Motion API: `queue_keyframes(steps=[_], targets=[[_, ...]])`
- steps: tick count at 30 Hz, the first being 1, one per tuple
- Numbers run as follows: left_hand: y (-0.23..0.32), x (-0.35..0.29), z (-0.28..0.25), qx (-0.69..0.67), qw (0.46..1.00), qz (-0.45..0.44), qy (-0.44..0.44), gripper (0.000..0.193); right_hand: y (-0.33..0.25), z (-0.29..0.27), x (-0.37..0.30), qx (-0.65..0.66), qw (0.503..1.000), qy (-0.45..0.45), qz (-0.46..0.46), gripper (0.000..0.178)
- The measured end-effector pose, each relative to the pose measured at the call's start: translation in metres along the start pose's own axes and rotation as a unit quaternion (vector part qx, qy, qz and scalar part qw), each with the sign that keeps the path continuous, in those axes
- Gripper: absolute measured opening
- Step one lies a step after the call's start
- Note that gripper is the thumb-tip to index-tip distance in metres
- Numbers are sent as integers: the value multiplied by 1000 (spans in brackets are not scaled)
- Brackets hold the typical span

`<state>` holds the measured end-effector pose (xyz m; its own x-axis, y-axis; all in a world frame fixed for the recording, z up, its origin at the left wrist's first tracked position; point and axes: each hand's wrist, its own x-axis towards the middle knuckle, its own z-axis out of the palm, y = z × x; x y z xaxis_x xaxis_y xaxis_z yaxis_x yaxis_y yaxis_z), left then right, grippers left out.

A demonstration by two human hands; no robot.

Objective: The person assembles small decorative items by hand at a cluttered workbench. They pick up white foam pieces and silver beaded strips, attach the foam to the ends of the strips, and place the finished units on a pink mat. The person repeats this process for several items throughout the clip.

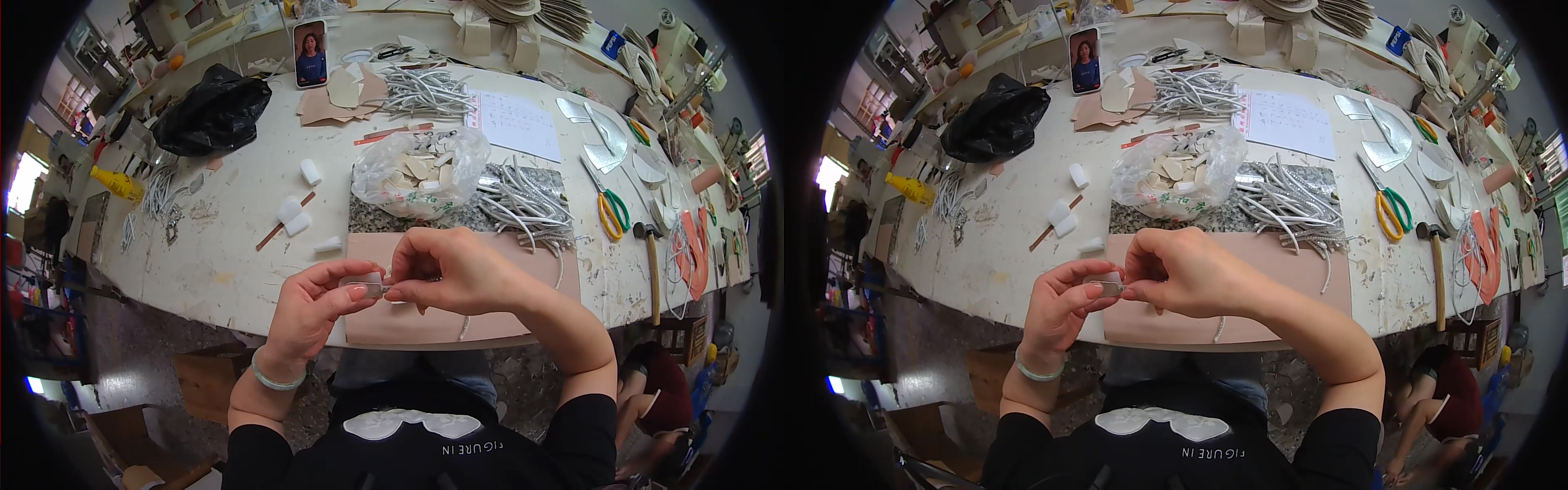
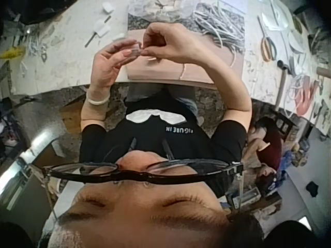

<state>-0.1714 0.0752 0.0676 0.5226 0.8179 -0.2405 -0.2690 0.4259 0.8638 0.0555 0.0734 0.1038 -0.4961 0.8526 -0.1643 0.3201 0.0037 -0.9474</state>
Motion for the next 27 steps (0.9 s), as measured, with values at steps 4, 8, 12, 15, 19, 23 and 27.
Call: queue_keyframes(steps=[4, 8, 12, 15, 19, 23, 27], targets=[[-1, 2, -1, 14, 1000, 10, -6, 30, 5, -1, 2, 36, 999, -1, 11, 19], [-2, 2, -2, 26, 999, 19, -6, 31, 1, -3, 2, 29, 999, -1, 27, 19], [-3, 2, -2, 29, 999, 30, 4, 30, 7, 0, 4, 48, 999, 14, 1, 20], [-3, 2, 0, 25, 999, 35, 9, 30, 6, 1, 4, 45, 999, 25, -3, 20], [-3, 2, -1, 25, 999, 35, 13, 30, 2, 2, 3, 28, 999, 40, -9, 20], [-5, 2, 2, 38, 998, 50, 26, 29, 7, 8, 3, 25, 997, 66, -24, 19], [-6, 3, 4, 41, 997, 52, 35, 27, 7, 9, 2, -13, 996, 82, -25, 16]])
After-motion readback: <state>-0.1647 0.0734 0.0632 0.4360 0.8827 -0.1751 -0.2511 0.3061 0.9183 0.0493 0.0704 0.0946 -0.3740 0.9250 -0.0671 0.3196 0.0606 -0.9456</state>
